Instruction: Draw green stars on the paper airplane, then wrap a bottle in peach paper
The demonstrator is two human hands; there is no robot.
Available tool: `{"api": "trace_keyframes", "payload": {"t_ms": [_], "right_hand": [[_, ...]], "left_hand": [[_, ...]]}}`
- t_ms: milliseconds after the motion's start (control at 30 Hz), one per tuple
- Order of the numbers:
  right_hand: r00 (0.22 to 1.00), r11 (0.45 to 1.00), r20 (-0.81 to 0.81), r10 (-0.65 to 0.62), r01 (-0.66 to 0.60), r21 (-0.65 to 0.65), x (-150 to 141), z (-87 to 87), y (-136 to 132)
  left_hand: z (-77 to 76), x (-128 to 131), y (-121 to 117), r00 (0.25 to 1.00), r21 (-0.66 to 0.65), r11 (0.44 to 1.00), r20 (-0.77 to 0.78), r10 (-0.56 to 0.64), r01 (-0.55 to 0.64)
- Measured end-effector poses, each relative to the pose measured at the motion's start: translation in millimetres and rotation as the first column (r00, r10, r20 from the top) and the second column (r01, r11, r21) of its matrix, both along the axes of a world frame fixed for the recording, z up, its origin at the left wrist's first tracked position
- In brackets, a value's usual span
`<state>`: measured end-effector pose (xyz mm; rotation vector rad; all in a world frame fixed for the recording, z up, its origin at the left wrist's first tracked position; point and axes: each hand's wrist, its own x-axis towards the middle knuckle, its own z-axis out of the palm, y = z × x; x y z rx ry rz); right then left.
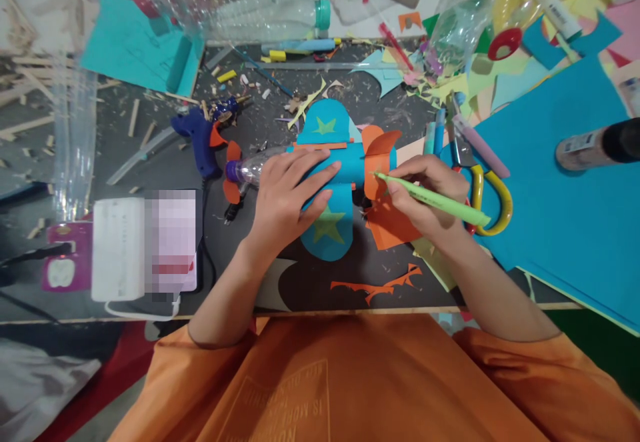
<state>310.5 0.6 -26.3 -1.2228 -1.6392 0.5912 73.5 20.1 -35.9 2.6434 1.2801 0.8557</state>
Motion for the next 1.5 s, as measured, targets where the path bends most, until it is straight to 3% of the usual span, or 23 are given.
{"api": "trace_keyframes", "payload": {"t_ms": [867,1100,1267,1500], "right_hand": [[0.998,0.996,0.007,0.062,-0.062,0.059,3.5,2.9,0.9],[0.999,0.997,0.014,0.036,-0.037,0.074,3.6,3.6,1.0],[1.000,0.977,-0.013,-0.016,0.019,0.212,5.0,0.2,2.2],[0.999,0.988,0.012,-0.035,0.033,0.154,1.3,-4.5,-0.4]], "left_hand": [[-0.2,0.2,0.2,1.000,0.014,1.000,0.004,-0.013,0.013],[-1.9,1.1,0.8,1.000,0.054,0.998,0.013,-0.016,0.015],[-2.9,0.6,0.2,1.000,0.048,0.999,0.011,-0.008,0.007],[-1.3,-0.5,-0.8,1.000,0.002,1.000,0.002,-0.012,0.012]]}}
